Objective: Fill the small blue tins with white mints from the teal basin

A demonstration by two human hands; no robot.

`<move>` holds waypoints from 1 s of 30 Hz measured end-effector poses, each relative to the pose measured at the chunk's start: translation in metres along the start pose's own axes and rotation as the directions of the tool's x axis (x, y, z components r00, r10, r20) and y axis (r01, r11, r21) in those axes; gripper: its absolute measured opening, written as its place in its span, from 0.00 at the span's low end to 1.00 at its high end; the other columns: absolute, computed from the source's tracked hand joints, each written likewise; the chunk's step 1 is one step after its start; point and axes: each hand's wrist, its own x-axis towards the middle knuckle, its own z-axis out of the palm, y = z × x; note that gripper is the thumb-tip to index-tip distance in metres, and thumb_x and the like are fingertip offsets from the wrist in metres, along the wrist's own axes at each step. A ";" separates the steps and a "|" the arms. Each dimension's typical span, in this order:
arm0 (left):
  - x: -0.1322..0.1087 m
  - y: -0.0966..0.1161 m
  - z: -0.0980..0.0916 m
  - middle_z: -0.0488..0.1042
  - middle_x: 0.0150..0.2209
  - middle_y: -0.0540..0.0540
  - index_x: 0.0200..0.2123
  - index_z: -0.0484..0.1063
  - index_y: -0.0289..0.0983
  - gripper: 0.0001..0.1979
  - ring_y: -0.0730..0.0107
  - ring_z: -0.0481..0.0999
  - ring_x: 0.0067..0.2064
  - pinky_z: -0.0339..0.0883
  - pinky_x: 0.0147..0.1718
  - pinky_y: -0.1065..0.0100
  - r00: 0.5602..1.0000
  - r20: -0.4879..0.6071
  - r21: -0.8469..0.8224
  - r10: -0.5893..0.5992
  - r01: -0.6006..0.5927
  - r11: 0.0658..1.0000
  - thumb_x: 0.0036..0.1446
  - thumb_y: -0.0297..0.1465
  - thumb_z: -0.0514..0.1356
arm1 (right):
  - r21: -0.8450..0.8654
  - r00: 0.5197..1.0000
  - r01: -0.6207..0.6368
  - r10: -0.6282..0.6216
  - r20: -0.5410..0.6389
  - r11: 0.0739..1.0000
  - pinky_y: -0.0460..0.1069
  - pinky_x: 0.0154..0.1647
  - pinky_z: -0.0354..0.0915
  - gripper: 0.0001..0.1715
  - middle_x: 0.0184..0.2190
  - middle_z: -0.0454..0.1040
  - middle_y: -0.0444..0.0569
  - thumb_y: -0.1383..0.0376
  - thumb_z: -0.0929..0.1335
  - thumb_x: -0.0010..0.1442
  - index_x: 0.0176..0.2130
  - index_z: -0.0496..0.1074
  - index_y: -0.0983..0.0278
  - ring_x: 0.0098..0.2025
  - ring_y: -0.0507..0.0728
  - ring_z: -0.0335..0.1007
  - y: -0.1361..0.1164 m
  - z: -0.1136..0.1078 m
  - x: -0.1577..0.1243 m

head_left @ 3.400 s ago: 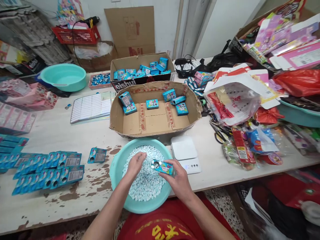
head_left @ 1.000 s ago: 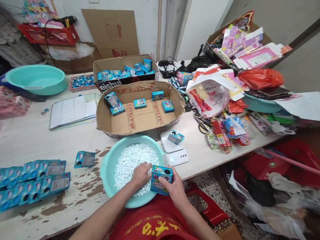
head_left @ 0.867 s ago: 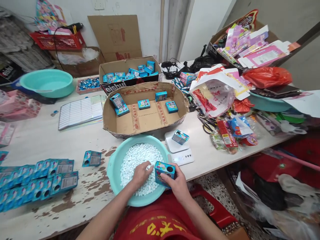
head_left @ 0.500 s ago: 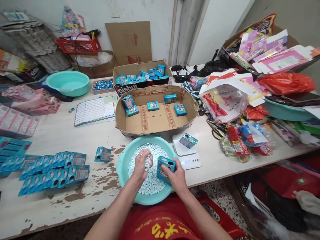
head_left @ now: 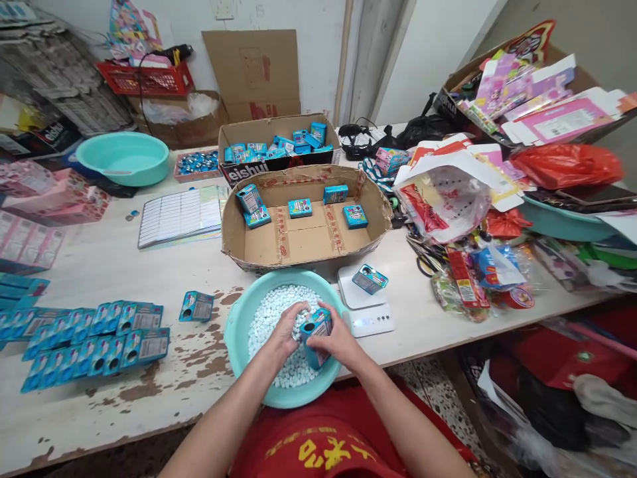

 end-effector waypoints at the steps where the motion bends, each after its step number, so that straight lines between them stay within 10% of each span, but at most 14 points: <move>1: -0.001 0.002 0.003 0.66 0.21 0.52 0.25 0.65 0.36 0.13 0.76 0.67 0.21 0.61 0.20 0.74 1.000 0.000 -0.015 -0.009 0.009 1.000 0.38 0.35 0.65 | 0.009 1.000 -0.014 0.014 -0.004 1.000 0.53 0.43 0.66 0.41 0.38 0.74 0.46 0.60 0.78 0.33 0.47 0.65 0.63 0.40 0.58 0.70 -0.001 -0.003 0.000; 6: -0.013 0.024 0.010 0.64 0.18 0.55 0.26 0.61 0.38 0.12 0.80 0.58 0.15 0.47 0.14 0.76 0.993 0.068 -0.157 0.100 -0.089 0.984 0.45 0.36 0.62 | -0.067 0.984 0.070 -0.080 -0.158 0.995 0.50 0.34 0.66 0.23 0.29 0.72 0.43 0.58 0.75 0.42 0.36 0.67 0.63 0.32 0.57 0.69 -0.001 -0.010 -0.008; 12: -0.026 0.037 0.021 0.68 0.20 0.53 0.27 0.62 0.37 0.09 0.74 0.69 0.21 0.62 0.22 0.72 0.919 0.105 -0.267 0.379 -0.341 0.901 0.47 0.35 0.60 | -0.324 0.913 0.312 -0.376 -0.160 0.893 0.53 0.42 0.66 0.17 0.37 0.73 0.48 0.62 0.73 0.47 0.39 0.71 0.61 0.41 0.60 0.69 -0.002 0.008 -0.010; 22: -0.025 0.029 0.022 0.71 0.22 0.53 0.37 0.66 0.38 0.14 0.72 0.73 0.24 0.64 0.25 0.71 0.932 0.007 -0.201 0.363 -0.355 0.913 0.47 0.36 0.64 | -0.461 0.889 0.344 -0.443 -0.121 0.818 0.53 0.42 0.65 0.14 0.36 0.72 0.49 0.67 0.72 0.49 0.38 0.69 0.61 0.41 0.60 0.68 -0.006 0.012 -0.015; 30: -0.022 0.027 0.024 0.66 0.19 0.53 0.21 0.64 0.35 0.15 0.77 0.66 0.20 0.58 0.21 0.73 0.936 -0.017 -0.151 0.351 -0.349 0.925 0.46 0.39 0.64 | -0.540 0.899 0.324 -0.431 -0.081 0.777 0.55 0.43 0.64 0.17 0.37 0.74 0.49 0.67 0.74 0.48 0.40 0.70 0.62 0.42 0.61 0.70 -0.009 0.012 -0.015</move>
